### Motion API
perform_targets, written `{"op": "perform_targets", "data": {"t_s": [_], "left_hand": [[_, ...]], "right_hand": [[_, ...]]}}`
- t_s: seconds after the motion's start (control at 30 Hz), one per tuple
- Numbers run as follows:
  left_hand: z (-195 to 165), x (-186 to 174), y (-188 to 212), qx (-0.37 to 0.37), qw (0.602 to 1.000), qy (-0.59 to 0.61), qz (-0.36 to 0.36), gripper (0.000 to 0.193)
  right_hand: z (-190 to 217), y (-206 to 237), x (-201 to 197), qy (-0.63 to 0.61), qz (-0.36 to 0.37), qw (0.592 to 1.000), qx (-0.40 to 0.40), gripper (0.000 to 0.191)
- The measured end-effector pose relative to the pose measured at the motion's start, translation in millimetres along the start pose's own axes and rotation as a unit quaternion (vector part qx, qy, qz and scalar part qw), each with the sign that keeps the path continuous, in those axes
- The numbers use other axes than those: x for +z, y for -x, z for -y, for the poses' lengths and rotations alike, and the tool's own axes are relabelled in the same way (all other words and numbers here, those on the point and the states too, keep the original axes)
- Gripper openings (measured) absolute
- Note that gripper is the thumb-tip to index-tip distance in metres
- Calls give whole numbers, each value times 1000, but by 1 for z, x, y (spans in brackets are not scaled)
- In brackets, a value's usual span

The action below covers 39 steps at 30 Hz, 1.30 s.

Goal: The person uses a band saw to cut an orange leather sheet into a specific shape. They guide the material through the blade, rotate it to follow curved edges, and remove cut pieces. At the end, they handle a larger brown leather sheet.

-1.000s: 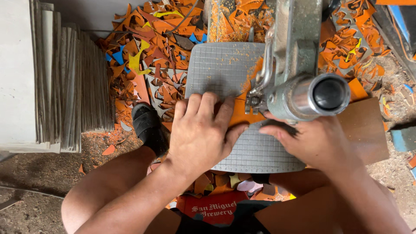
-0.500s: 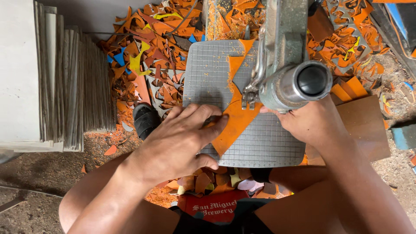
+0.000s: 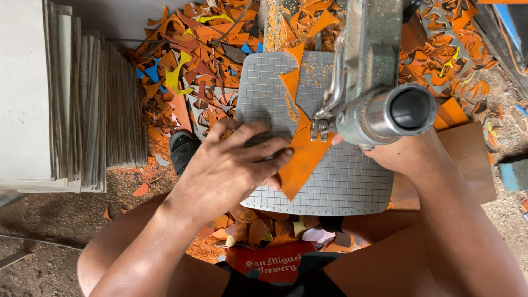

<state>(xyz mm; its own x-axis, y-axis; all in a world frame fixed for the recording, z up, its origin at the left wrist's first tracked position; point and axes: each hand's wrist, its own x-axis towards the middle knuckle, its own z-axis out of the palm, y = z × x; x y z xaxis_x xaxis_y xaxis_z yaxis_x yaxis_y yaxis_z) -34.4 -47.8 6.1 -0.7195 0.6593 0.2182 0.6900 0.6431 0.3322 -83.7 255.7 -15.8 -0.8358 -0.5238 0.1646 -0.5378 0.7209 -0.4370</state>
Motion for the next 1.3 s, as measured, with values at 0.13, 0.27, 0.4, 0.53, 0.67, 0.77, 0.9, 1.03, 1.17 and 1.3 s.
{"op": "perform_targets", "data": {"t_s": [0.13, 0.27, 0.4, 0.53, 0.67, 0.77, 0.9, 1.03, 1.17, 1.3], "left_hand": [[2, -3, -3, 7, 1000, -10, 4, 40], [3, -3, -6, 5, 1000, -16, 7, 41], [6, -2, -8, 7, 1000, -13, 0, 43], [8, -1, -10, 10, 1000, -21, -3, 43], [11, 0, -13, 9, 1000, -29, -5, 44], [12, 1, -15, 6, 1000, -28, -8, 45], [13, 3, -16, 2, 1000, -26, -6, 41], [13, 2, -18, 6, 999, -37, -11, 42], [13, 4, -20, 6, 999, -35, -17, 41], [13, 6, -21, 3, 999, -32, -25, 42]], "right_hand": [[-6, -3, 0, 64, 37, 997, -12, 17], [-13, -2, -4, 34, 9, 999, -18, 17], [-19, 1, -7, 15, -10, 1000, -19, 17], [-22, 0, -7, 5, -19, 1000, -19, 16], [-24, -4, -4, -4, -25, 999, -20, 16], [-25, -7, -4, -10, -27, 999, -21, 16], [-26, -12, -2, -16, -31, 999, -20, 16], [-26, -18, 0, -20, -31, 999, -19, 16], [-27, -24, 0, -24, -37, 999, -22, 16], [-29, -30, 1, -40, -43, 998, -26, 15]]}}
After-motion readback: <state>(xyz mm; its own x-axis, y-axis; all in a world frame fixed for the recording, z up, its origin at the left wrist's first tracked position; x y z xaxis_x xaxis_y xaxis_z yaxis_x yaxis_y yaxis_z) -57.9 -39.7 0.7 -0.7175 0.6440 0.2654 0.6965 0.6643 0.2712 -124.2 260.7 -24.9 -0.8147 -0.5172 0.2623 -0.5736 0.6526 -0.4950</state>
